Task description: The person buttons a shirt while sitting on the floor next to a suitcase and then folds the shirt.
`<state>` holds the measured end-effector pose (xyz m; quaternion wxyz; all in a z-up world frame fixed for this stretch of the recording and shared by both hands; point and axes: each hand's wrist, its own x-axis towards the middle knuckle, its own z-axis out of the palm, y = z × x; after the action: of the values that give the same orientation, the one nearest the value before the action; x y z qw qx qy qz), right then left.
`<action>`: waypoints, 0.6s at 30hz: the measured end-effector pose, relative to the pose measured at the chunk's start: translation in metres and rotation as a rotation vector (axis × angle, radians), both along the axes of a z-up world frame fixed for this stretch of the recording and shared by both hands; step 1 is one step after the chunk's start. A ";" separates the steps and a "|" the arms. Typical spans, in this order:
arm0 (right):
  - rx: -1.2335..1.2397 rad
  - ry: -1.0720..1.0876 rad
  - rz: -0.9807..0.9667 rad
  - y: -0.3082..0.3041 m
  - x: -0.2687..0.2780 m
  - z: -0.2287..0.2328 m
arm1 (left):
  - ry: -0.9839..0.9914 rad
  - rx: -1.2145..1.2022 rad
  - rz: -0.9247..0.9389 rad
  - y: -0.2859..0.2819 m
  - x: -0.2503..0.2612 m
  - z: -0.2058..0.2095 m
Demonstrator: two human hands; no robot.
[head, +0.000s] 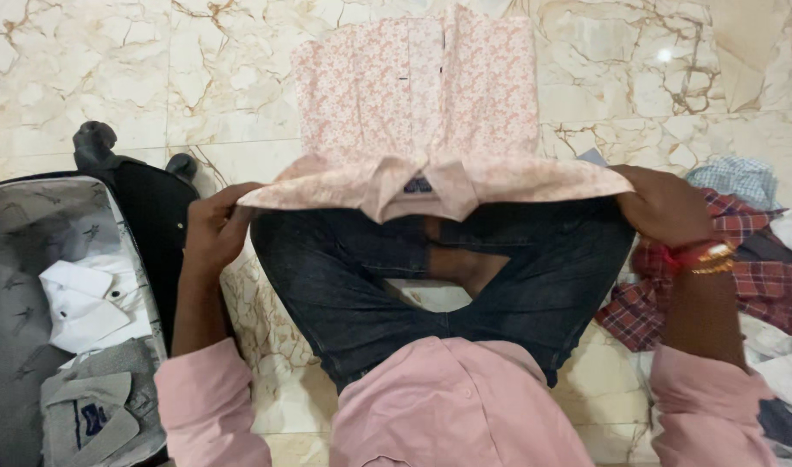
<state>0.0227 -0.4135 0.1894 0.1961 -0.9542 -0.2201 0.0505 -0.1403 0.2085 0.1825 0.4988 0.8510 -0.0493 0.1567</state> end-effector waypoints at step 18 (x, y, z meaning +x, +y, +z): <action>0.396 -0.195 -0.201 0.059 0.322 -0.048 | -0.268 -0.369 0.544 0.020 0.347 0.041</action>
<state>0.3450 -0.3545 0.1419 0.3611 -0.9147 -0.1473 -0.1059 0.2068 0.2283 0.2240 0.5732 0.7005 0.1434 0.4001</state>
